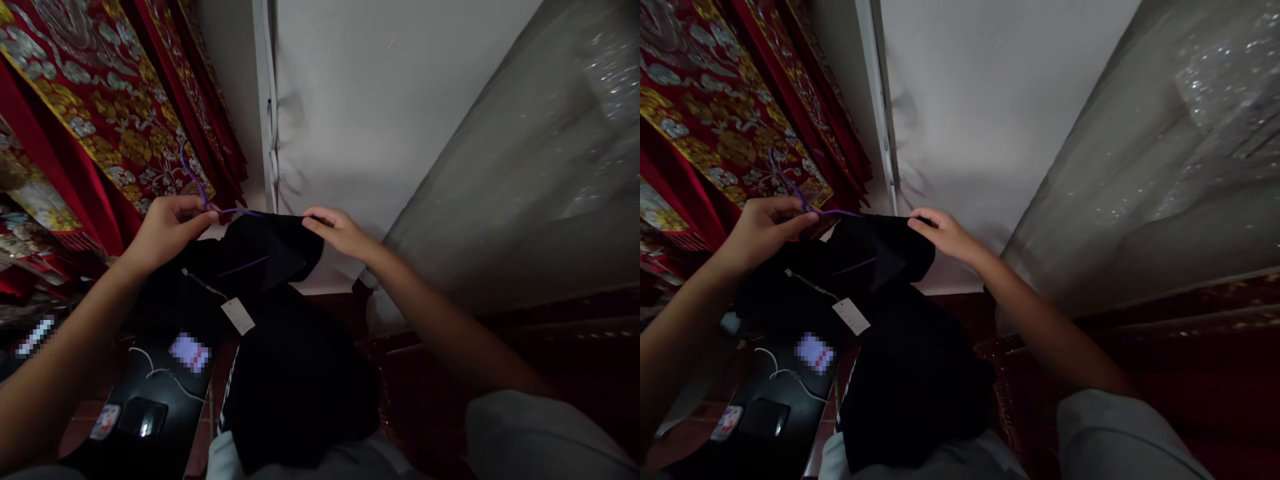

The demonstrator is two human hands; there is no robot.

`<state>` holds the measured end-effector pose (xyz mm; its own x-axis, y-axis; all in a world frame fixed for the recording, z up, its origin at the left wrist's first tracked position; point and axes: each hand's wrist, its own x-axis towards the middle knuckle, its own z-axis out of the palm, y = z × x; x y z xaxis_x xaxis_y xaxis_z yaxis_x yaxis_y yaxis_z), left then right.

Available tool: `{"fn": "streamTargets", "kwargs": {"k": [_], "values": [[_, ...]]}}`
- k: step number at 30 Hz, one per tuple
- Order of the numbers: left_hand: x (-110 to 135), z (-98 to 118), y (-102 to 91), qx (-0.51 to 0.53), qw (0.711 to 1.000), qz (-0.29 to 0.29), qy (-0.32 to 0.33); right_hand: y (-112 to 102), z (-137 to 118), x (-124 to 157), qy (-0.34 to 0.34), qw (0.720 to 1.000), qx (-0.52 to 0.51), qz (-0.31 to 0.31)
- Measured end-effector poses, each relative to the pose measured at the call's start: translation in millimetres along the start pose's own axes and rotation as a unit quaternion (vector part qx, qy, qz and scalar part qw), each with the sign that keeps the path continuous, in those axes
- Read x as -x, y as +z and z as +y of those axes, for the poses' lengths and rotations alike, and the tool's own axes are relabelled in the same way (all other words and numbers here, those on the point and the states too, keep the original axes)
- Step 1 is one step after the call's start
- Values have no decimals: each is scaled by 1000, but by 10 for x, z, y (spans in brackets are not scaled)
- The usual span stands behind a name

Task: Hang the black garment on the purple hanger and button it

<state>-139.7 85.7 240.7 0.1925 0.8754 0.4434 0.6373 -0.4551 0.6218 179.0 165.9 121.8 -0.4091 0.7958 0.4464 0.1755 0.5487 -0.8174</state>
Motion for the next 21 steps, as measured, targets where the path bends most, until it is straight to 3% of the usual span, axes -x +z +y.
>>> {"fn": "streamTargets", "kwargs": {"k": [1,3,6,8,10,12,15,18,21], "values": [[-33,-38,15,-7,1000,11,18,9,22,4,2,999,-30,31],[-86,-138,47,-23,992,89,84,-13,19,-5,-16,987,-79,142],[-114,-315,91,-77,953,226,189,-152,-25,-164,-39,951,-134,277],[-103,-421,125,-115,919,299,230,-289,-44,-394,-19,940,-172,294],[-77,-519,173,-146,901,333,238,-429,-58,-672,13,931,-212,297],[-42,-626,241,-171,906,317,222,-547,-73,-900,28,917,-244,313],[17,-826,387,-192,936,228,185,-637,-77,-965,14,903,-259,342],[74,-1010,602,-178,964,141,136,-605,-38,-684,11,907,-244,343],[126,-1039,877,-124,982,90,114,-524,-14,-315,19,913,-220,344]]}}
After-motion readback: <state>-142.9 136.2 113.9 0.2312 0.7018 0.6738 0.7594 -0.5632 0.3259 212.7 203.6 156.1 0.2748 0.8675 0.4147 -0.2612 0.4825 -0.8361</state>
